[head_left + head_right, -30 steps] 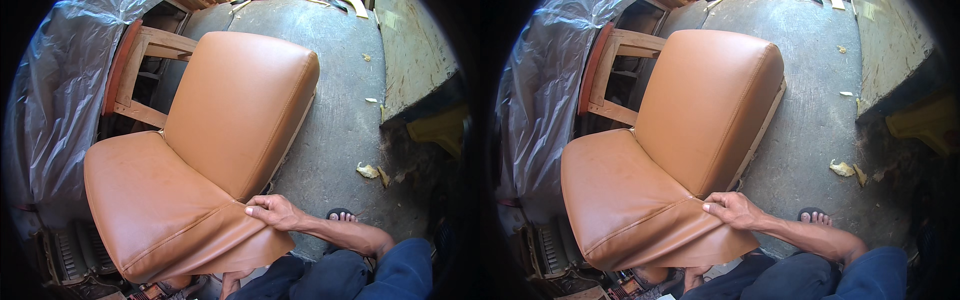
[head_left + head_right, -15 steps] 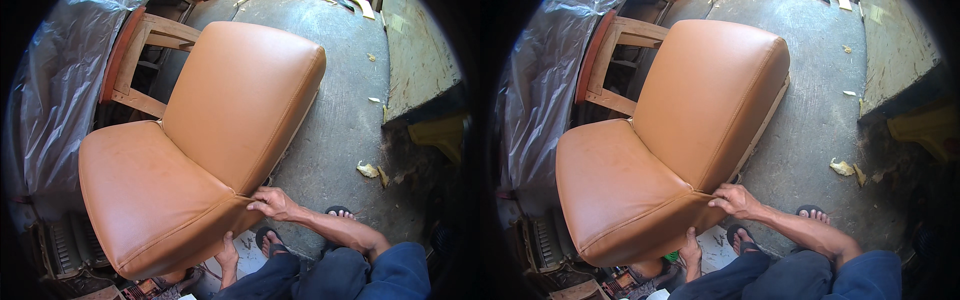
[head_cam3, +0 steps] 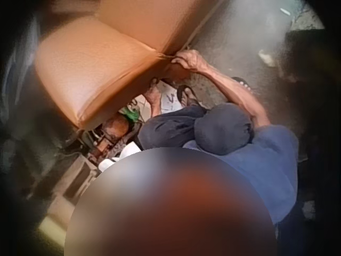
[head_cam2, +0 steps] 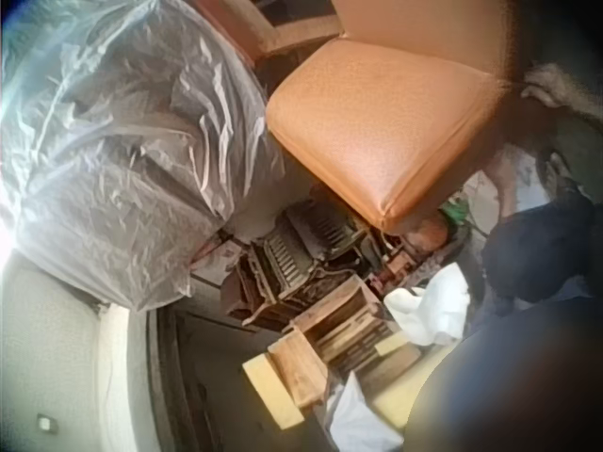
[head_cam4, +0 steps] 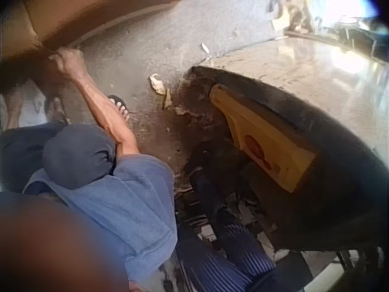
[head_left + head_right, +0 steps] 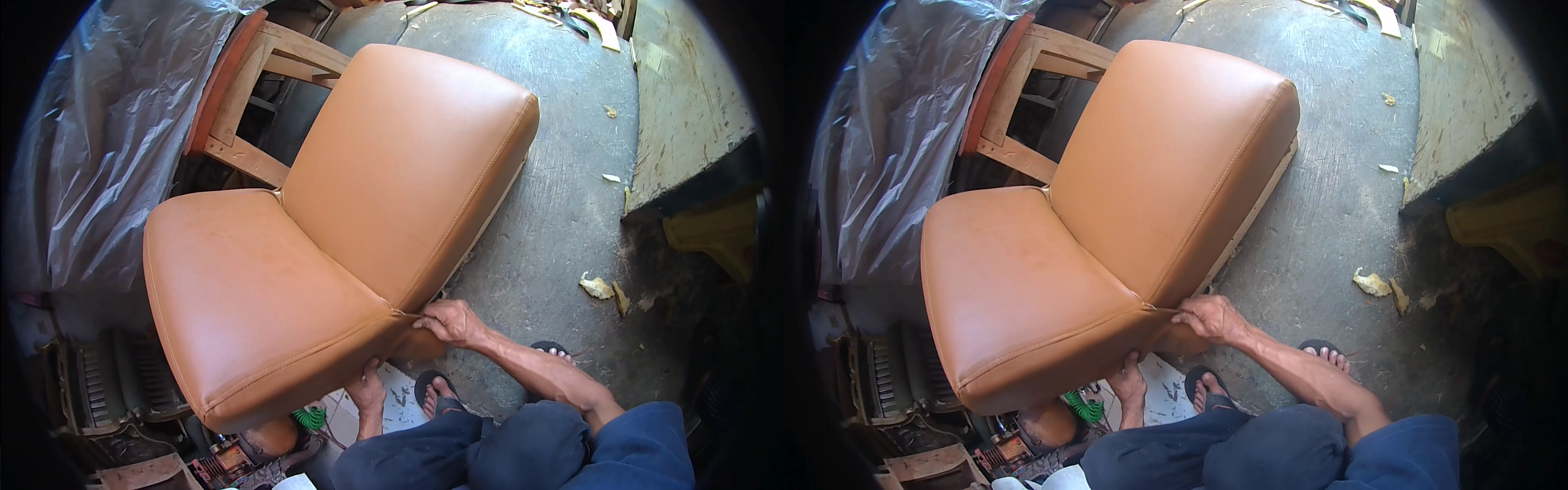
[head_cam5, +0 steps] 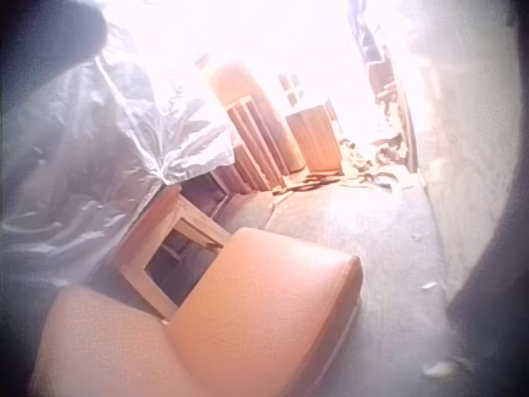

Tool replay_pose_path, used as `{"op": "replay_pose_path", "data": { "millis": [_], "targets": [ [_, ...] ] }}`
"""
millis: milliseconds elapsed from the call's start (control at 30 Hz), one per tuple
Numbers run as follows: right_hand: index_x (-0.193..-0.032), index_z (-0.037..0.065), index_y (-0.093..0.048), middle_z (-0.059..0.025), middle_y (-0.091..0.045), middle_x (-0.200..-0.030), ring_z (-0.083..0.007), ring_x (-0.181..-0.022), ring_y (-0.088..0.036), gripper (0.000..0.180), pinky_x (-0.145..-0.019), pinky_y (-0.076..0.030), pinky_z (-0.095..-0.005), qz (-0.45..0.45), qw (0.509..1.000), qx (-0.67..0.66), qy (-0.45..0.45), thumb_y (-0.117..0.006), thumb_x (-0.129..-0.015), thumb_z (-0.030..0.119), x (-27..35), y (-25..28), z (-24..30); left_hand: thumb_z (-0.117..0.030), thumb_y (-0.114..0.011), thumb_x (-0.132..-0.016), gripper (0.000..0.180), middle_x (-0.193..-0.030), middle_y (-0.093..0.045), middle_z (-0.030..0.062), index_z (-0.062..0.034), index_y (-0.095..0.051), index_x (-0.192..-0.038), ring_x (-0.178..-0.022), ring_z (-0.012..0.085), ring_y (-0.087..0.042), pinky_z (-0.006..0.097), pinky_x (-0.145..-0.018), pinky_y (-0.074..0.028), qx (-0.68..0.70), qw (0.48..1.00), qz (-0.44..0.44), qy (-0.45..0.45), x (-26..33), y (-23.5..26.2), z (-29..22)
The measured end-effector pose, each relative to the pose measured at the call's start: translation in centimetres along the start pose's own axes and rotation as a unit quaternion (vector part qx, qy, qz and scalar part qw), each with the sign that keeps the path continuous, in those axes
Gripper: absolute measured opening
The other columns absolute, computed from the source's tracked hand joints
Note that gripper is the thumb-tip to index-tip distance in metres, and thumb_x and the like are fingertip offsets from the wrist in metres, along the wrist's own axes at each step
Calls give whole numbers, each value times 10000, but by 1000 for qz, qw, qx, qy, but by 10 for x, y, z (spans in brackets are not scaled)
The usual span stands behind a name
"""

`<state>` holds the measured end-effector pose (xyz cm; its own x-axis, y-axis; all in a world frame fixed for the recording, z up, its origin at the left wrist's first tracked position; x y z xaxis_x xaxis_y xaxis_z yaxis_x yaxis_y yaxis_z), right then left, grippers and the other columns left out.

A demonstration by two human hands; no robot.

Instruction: The person sews a large piece of tan leather using a sewing machine, then fits the sewn leather over a chair cushion. The person smooths and adjusts the leather to conform to the cushion shape.

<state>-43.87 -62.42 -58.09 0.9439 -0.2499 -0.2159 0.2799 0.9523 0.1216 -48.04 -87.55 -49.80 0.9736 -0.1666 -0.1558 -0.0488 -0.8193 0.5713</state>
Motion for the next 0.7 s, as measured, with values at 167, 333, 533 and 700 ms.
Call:
{"op": "replay_pose_path", "data": {
  "millis": [167,333,533,700],
  "targets": [
    [-895,16,-692,-211,-728,-841,-416,-795,-725,213,-704,-582,-495,-14,1000,20,-11,-722,-992,203,1,-4,-3,-107,-771,-977,253,-1126,-766,98,11,-744,-1200,-1073,233,-694,391,-1006,-520,-30,997,65,-12,-9,-6,16],
    [-936,8,-691,-231,-717,-888,-444,-842,-715,173,-731,-577,-502,-51,999,7,-5,-712,-991,171,9,0,-3,-91,-768,-965,220,-1105,-772,103,1,-758,-1165,-1056,232,-703,385,-974,-536,32,997,66,-14,0,-14,36],
    [-925,2,-645,-241,-679,-877,-477,-853,-682,170,-746,-554,-522,-34,997,61,-12,-709,-987,146,11,2,-11,-66,-754,-961,192,-1096,-781,107,-1,-759,-1141,-1046,219,-715,379,-954,-544,-34,989,142,-11,-19,-25,54],
    [-978,18,-606,-250,-643,-857,-488,-861,-668,179,-746,-536,-543,-30,995,88,-31,-710,-1000,162,12,-4,-21,-107,-752,-976,204,-1077,-793,146,4,-770,-1146,-1065,266,-737,395,-972,-544,-21,990,138,-4,-20,-29,50]
  ]
}}
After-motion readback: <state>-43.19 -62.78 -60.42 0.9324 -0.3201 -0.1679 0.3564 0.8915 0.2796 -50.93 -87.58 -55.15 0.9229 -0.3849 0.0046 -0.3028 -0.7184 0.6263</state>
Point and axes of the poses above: each hand's wrist, its own x-axis away from the middle knuckle, its own y-axis out of the back of the hand, z = x × y, the point moved 8 cm from there along -x, towards the middle knuckle
